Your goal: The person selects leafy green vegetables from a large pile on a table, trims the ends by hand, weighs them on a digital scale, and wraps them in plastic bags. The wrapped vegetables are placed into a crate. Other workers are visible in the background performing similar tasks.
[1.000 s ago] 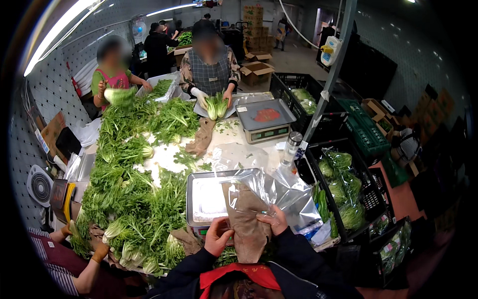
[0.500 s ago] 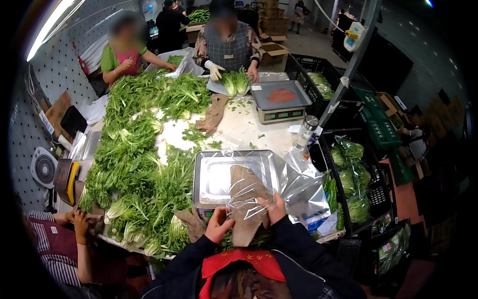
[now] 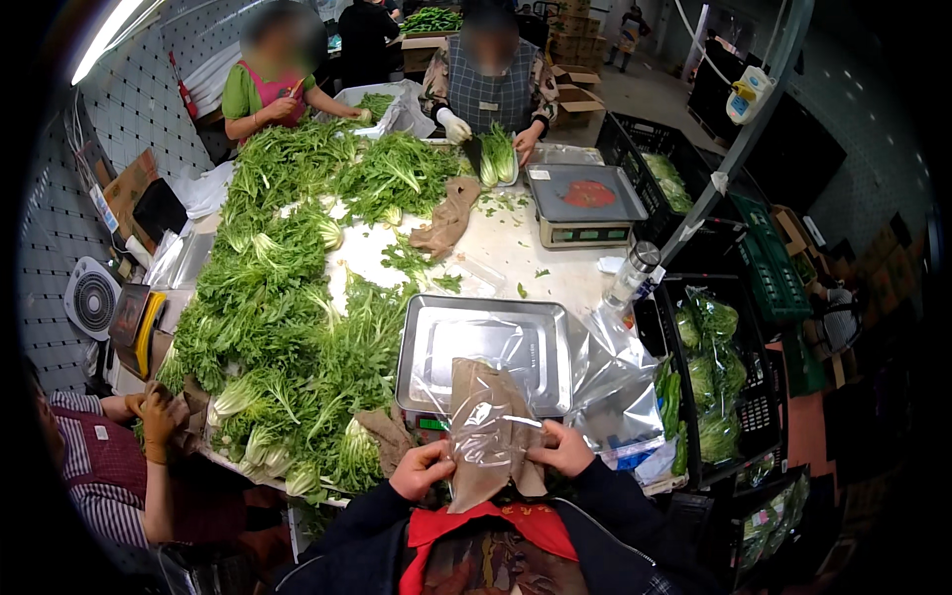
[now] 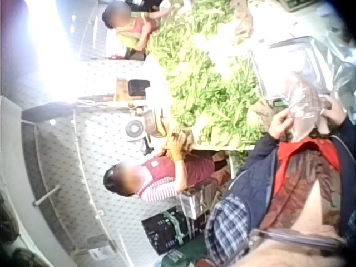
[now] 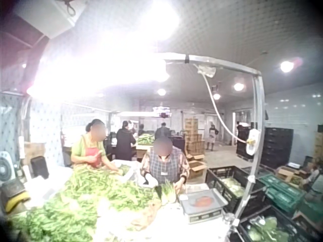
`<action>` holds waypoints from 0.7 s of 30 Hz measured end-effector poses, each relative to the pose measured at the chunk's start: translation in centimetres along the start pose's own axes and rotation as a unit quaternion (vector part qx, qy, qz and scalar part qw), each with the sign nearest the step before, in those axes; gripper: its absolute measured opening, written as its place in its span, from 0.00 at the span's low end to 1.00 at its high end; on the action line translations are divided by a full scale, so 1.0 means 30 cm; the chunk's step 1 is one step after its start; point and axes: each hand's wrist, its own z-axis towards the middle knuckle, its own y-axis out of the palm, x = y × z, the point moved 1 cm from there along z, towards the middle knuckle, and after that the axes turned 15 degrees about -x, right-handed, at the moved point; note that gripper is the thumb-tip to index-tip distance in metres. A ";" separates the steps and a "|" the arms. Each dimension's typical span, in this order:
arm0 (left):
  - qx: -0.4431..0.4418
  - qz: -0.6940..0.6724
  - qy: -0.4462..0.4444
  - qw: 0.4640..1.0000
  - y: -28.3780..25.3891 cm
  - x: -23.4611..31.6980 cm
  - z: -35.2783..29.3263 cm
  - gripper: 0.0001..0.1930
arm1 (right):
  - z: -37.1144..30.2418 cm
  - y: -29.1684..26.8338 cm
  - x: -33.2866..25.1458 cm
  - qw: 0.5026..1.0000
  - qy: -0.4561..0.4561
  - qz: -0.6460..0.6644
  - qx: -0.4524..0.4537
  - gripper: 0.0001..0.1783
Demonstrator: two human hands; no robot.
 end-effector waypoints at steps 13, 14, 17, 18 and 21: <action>0.023 -0.005 0.016 1.000 -0.005 0.214 0.011 0.10 | -0.087 0.030 -0.151 0.990 -0.098 -0.049 0.087 0.08; 0.049 -0.015 0.014 0.999 -0.019 0.284 0.044 0.10 | -0.073 -0.001 -0.185 0.992 -0.075 -0.016 0.103 0.11; 0.047 -0.023 0.124 0.991 -0.003 0.514 0.108 0.08 | -0.071 -0.050 -0.323 0.969 -0.168 0.040 0.177 0.09; 0.054 -0.014 0.142 0.988 0.011 0.561 0.105 0.08 | -0.058 -0.057 -0.401 0.935 -0.276 -0.037 0.221 0.11; 0.071 0.142 0.145 0.977 0.022 0.718 0.159 0.09 | -0.024 -0.135 -0.496 0.950 -0.180 -0.124 0.225 0.16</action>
